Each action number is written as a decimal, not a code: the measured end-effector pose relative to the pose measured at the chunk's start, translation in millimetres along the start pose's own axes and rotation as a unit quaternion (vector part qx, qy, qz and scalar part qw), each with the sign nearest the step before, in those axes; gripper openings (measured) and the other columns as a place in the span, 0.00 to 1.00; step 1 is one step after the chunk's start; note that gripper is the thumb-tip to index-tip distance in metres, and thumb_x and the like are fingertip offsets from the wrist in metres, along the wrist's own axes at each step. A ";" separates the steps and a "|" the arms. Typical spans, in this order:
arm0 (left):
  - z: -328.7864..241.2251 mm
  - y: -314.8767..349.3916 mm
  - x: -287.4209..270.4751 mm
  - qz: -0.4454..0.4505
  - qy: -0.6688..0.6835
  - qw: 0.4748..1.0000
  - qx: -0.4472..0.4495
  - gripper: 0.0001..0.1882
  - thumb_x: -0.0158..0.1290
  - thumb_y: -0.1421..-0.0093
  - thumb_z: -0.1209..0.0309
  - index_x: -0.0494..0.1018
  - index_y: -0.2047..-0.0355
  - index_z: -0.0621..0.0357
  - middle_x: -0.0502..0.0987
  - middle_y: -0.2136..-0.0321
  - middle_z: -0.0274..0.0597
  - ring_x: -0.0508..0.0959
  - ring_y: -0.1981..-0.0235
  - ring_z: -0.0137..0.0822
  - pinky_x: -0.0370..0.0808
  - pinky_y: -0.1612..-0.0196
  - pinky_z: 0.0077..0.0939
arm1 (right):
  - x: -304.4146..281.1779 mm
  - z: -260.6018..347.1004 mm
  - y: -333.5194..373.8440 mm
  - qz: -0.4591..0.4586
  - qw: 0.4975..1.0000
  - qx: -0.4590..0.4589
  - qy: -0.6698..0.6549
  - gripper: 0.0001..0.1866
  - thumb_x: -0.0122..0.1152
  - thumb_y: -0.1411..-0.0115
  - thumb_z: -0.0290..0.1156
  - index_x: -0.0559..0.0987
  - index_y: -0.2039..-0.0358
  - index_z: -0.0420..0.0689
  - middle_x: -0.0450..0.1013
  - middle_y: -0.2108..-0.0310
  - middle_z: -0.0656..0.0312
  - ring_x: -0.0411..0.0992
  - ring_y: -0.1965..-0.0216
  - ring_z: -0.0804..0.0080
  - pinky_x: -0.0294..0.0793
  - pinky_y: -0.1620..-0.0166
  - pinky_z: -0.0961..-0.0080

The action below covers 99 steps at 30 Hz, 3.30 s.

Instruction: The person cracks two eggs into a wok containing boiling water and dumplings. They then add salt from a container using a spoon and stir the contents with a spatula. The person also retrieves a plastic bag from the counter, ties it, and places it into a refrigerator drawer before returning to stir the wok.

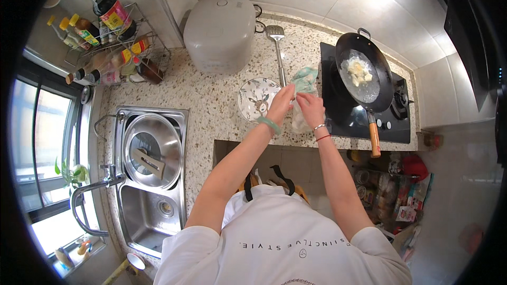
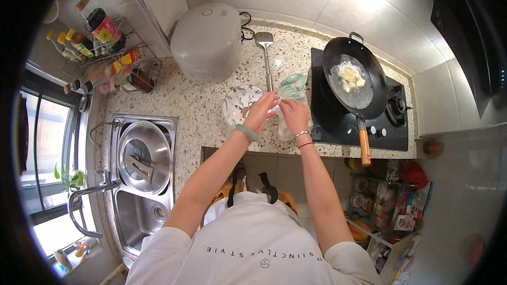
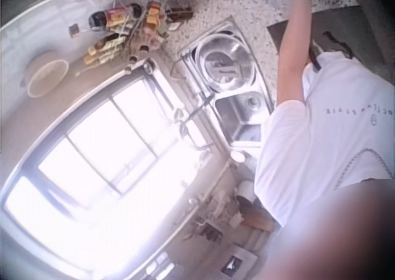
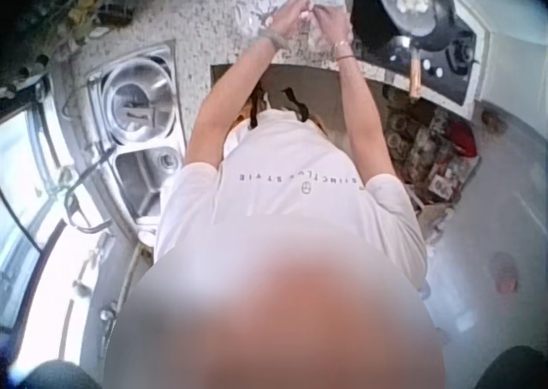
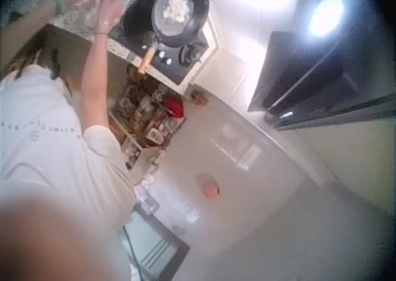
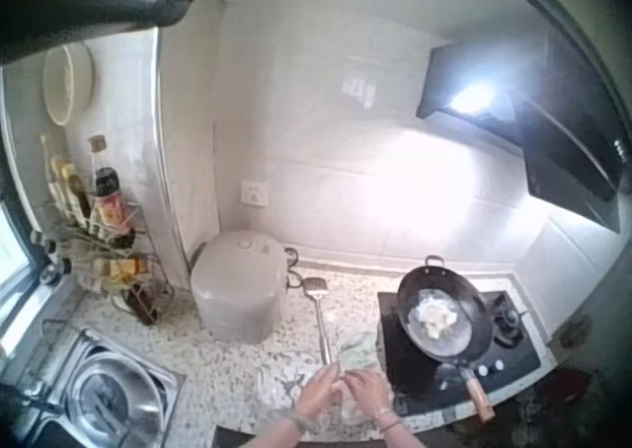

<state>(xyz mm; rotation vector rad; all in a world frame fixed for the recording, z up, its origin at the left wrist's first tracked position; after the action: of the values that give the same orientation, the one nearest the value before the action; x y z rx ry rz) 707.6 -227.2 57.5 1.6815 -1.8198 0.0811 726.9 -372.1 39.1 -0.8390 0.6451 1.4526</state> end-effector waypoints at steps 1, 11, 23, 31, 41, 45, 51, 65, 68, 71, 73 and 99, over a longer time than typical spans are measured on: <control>0.8 2.2 0.6 0.002 0.010 1.000 -0.007 0.27 0.43 0.38 0.52 0.61 0.44 0.56 0.64 0.48 0.41 0.63 0.48 0.34 0.63 0.50 0.29 | 5.1 -5.9 3.6 0.016 0.997 0.030 -0.066 0.11 0.56 0.47 0.39 0.81 0.65 0.51 0.75 0.62 0.63 0.68 0.58 0.61 0.65 0.53 0.69; -2.0 10.4 -28.5 -0.005 0.032 0.999 -0.002 0.23 0.42 0.36 0.57 0.63 0.46 0.58 0.67 0.51 0.41 0.64 0.47 0.32 0.64 0.49 0.28 | 41.3 -1.4 6.7 -0.022 0.976 0.033 -0.214 0.14 0.56 0.51 0.26 0.78 0.62 0.41 0.75 0.65 0.53 0.73 0.62 0.56 0.69 0.55 0.65; -47.7 36.7 -93.5 -0.048 0.202 0.977 0.036 0.25 0.36 0.34 0.55 0.60 0.45 0.61 0.67 0.49 0.46 0.68 0.49 0.36 0.67 0.48 0.32 | 17.0 98.9 -10.5 -0.115 0.956 -0.052 0.264 0.15 0.49 0.41 0.40 0.78 0.59 0.50 0.74 0.61 0.56 0.69 0.56 0.58 0.65 0.53 0.68; -100.2 89.4 -181.2 -0.174 0.310 0.922 0.155 0.23 0.39 0.35 0.58 0.60 0.45 0.60 0.67 0.48 0.47 0.67 0.47 0.40 0.65 0.45 0.37 | 95.2 234.8 -13.8 0.226 0.586 0.205 -0.750 0.27 0.39 0.35 0.45 0.63 0.45 0.37 0.62 0.44 0.55 0.59 0.43 0.60 0.58 0.41 0.65; -151.2 157.7 -341.8 -0.340 0.322 0.847 0.251 0.21 0.44 0.38 0.63 0.64 0.47 0.59 0.68 0.50 0.45 0.66 0.47 0.40 0.65 0.45 0.36 | 236.9 369.1 9.9 0.299 0.480 0.323 -0.759 0.22 0.40 0.35 0.43 0.67 0.50 0.40 0.66 0.49 0.57 0.64 0.48 0.62 0.63 0.45 0.66; -162.8 149.7 -398.1 -0.373 0.320 0.827 0.274 0.22 0.48 0.40 0.65 0.64 0.49 0.64 0.68 0.50 0.47 0.66 0.47 0.41 0.65 0.45 0.36 | 281.7 403.3 10.9 0.304 0.453 0.358 -0.757 0.21 0.42 0.36 0.43 0.67 0.50 0.40 0.66 0.51 0.57 0.65 0.50 0.62 0.65 0.47 0.66; -179.7 121.6 -450.8 -0.424 0.271 0.827 0.249 0.18 0.50 0.42 0.66 0.68 0.54 0.62 0.71 0.56 0.42 0.69 0.53 0.36 0.69 0.52 0.33 | 330.3 434.9 -5.3 0.286 0.470 0.345 -0.760 0.20 0.43 0.37 0.41 0.67 0.51 0.39 0.67 0.51 0.58 0.67 0.53 0.62 0.67 0.49 0.66; -184.4 83.3 -511.5 -0.434 -0.151 0.884 0.085 0.32 0.45 0.46 0.40 0.76 0.66 0.61 0.75 0.75 0.44 0.73 0.72 0.33 0.69 0.68 0.27 | 371.3 448.2 -10.0 0.296 0.493 0.339 -0.744 0.16 0.46 0.38 0.37 0.71 0.54 0.43 0.69 0.57 0.61 0.67 0.55 0.65 0.67 0.50 0.67; -187.5 86.0 -496.5 -0.430 -0.108 0.890 0.103 0.32 0.45 0.46 0.40 0.75 0.71 0.62 0.72 0.78 0.41 0.72 0.74 0.32 0.67 0.69 0.27 | 368.7 436.2 -11.5 0.302 0.504 0.322 -0.742 0.16 0.46 0.38 0.37 0.71 0.54 0.42 0.69 0.57 0.61 0.67 0.54 0.65 0.66 0.50 0.66; -181.6 88.5 -494.4 -0.436 -0.053 0.885 0.154 0.30 0.46 0.46 0.42 0.72 0.75 0.62 0.71 0.80 0.39 0.70 0.74 0.31 0.66 0.68 0.25 | 362.4 431.2 -6.7 0.294 0.516 0.336 -0.731 0.17 0.46 0.38 0.38 0.70 0.53 0.41 0.68 0.56 0.60 0.67 0.54 0.65 0.66 0.49 0.66; -175.7 93.5 -496.8 -0.438 -0.044 0.881 0.174 0.30 0.46 0.45 0.43 0.72 0.76 0.63 0.70 0.80 0.38 0.68 0.74 0.29 0.64 0.68 0.24 | 358.0 428.2 -4.5 0.281 0.521 0.350 -0.726 0.18 0.46 0.38 0.38 0.69 0.53 0.40 0.68 0.56 0.59 0.67 0.54 0.64 0.66 0.48 0.66; -115.3 161.3 -207.7 -0.156 -0.029 0.975 0.154 0.18 0.39 0.34 0.57 0.70 0.61 0.59 0.70 0.66 0.32 0.69 0.59 0.27 0.66 0.51 0.25 | 72.0 273.9 -6.2 0.204 0.654 0.231 -0.691 0.13 0.56 0.42 0.36 0.75 0.58 0.44 0.72 0.63 0.66 0.69 0.65 0.77 0.70 0.63 0.77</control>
<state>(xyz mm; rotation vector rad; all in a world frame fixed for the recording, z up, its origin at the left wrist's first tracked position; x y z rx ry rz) 601.1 34.9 106.5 2.1897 -1.6243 0.1892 705.3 -107.9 139.0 0.9432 -0.0622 1.7195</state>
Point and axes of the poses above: each hand's wrist, its own y-axis away from the middle knuckle, its own x-axis out of the palm, z = x × y, the point moved 2 cm from there along -y, towards the middle knuckle
